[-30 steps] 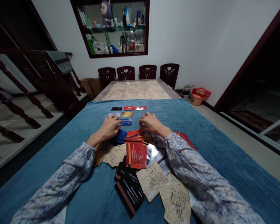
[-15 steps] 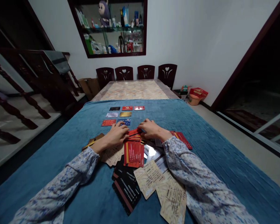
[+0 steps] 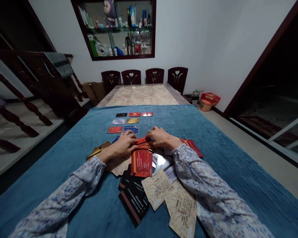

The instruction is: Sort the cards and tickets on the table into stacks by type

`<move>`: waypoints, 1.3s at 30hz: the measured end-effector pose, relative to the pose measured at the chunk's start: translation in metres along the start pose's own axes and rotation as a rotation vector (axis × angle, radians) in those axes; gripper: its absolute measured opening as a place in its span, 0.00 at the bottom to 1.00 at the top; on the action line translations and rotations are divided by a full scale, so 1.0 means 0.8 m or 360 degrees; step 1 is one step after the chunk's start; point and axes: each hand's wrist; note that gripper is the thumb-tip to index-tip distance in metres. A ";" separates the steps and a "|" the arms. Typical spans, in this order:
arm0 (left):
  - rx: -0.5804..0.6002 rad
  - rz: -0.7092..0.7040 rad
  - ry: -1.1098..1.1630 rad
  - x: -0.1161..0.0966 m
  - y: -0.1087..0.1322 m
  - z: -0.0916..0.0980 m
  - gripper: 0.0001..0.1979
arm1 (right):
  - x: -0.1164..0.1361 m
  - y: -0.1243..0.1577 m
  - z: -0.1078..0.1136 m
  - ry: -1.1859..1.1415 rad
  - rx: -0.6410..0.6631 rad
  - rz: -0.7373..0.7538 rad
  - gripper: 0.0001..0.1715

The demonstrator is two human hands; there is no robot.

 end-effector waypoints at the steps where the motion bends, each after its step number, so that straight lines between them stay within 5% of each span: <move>1: -0.0007 -0.0015 0.0000 0.001 0.000 -0.001 0.13 | 0.000 0.000 0.000 -0.0003 0.0004 0.0005 0.23; 20: -0.0196 -0.0169 0.0180 0.016 -0.006 -0.012 0.14 | -0.010 0.003 0.011 -0.0106 -0.0018 0.0158 0.20; 39: -0.0603 0.0209 0.0410 0.024 -0.016 -0.027 0.16 | 0.000 0.000 0.005 -0.0125 -0.0434 -0.0102 0.19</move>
Point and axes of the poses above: each hand's wrist, its own y-axis away from the middle knuckle, its own z-axis out of the back of the hand, x = y × z, and after that the axes turned 14 degrees about -y, right-handed
